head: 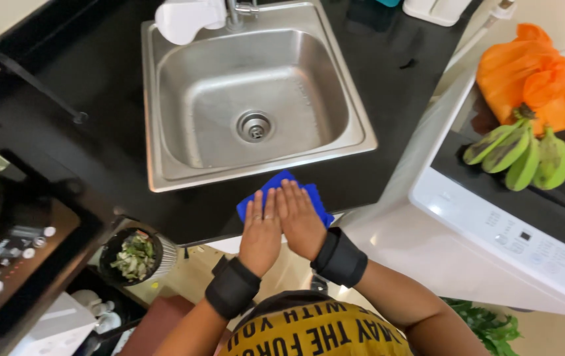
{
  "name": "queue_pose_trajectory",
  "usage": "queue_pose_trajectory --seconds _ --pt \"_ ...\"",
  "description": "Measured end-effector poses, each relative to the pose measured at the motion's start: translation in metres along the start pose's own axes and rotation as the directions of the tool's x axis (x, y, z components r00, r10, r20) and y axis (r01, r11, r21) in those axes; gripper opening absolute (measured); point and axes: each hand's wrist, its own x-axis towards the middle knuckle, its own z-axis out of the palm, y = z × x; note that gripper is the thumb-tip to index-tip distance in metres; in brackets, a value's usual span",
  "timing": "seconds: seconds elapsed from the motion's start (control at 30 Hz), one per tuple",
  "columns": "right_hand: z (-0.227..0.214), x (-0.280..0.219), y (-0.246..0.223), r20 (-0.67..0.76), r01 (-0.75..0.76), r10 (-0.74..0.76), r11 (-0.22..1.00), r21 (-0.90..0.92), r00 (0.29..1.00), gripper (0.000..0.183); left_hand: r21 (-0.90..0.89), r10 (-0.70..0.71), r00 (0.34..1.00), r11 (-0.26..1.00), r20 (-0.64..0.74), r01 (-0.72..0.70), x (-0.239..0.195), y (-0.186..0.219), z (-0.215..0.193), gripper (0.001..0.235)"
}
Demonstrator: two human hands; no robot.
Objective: Cleaning the kitchen countertop, induction cooker surface, and sink area using a blue cloth.
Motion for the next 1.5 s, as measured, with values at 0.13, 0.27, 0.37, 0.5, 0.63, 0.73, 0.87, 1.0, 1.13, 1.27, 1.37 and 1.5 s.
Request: queue_pose_trajectory --seconds 0.13,0.27,0.37,0.5,0.63,0.73,0.87,1.0,1.13,1.27,1.37,1.5 --pt "-0.001 0.021 -0.037 0.002 0.024 -0.024 0.998 0.066 1.000 0.077 0.079 -0.015 0.999 0.997 0.045 0.011 -0.019 -0.030 -0.022 0.062" --pt "-0.001 0.025 -0.047 -0.027 -0.004 0.008 0.988 0.155 1.000 0.080 0.138 0.010 0.997 0.990 0.079 -0.021 -0.021 -0.042 -0.018 0.063" --pt "-0.003 0.020 -0.045 -0.033 -0.045 0.052 0.980 0.194 0.998 0.082 0.175 0.039 0.986 0.982 0.162 -0.068 -0.010 -0.045 -0.008 0.062" --pt "-0.021 0.004 -0.037 -0.111 -0.130 0.174 0.936 0.327 0.978 0.086 0.162 0.137 0.950 0.969 0.282 -0.188 0.009 -0.036 0.020 0.062" --pt "-0.019 -0.031 -0.015 -0.162 -0.222 0.279 0.927 0.303 0.946 0.082 0.088 0.235 0.885 0.952 0.401 -0.292 0.036 0.003 0.038 0.068" --pt "-0.017 -0.056 0.002 -0.147 -0.344 0.359 0.931 0.118 0.922 0.072 0.129 0.219 0.847 0.940 0.485 -0.317 0.051 0.045 0.068 0.066" --pt "-0.028 -0.068 0.018 -0.084 -0.336 0.335 0.942 -0.001 0.938 0.057 0.229 0.020 0.648 0.927 0.761 -0.297 0.079 0.092 0.073 0.078" --pt "-0.024 -0.075 0.042 -0.083 -0.270 0.262 0.957 -0.110 0.962 0.056 0.242 -0.004 0.568 0.907 0.823 -0.345 0.107 0.107 0.133 0.087" --pt "-0.010 -0.078 0.086 0.030 -0.298 0.306 0.941 -0.159 0.951 0.061 0.111 0.014 0.498 0.969 0.867 -0.221 0.139 0.102 0.073 0.079" --pt "0.008 -0.087 0.145 0.113 -0.254 0.260 0.965 -0.065 0.959 0.074 0.090 0.021 0.485 0.975 0.874 -0.204 0.144 0.111 0.083 0.078" --pt "0.025 -0.096 0.186 0.156 -0.321 0.312 0.946 0.039 0.937 0.084 0.071 0.025 0.475 0.981 0.880 -0.183 0.151 0.111 0.089 0.078" --pt "0.053 -0.102 0.232 0.203 -0.480 0.454 0.871 0.106 0.868 0.088 0.064 0.018 0.460 0.985 0.887 -0.161 0.161 0.104 0.093 0.078"
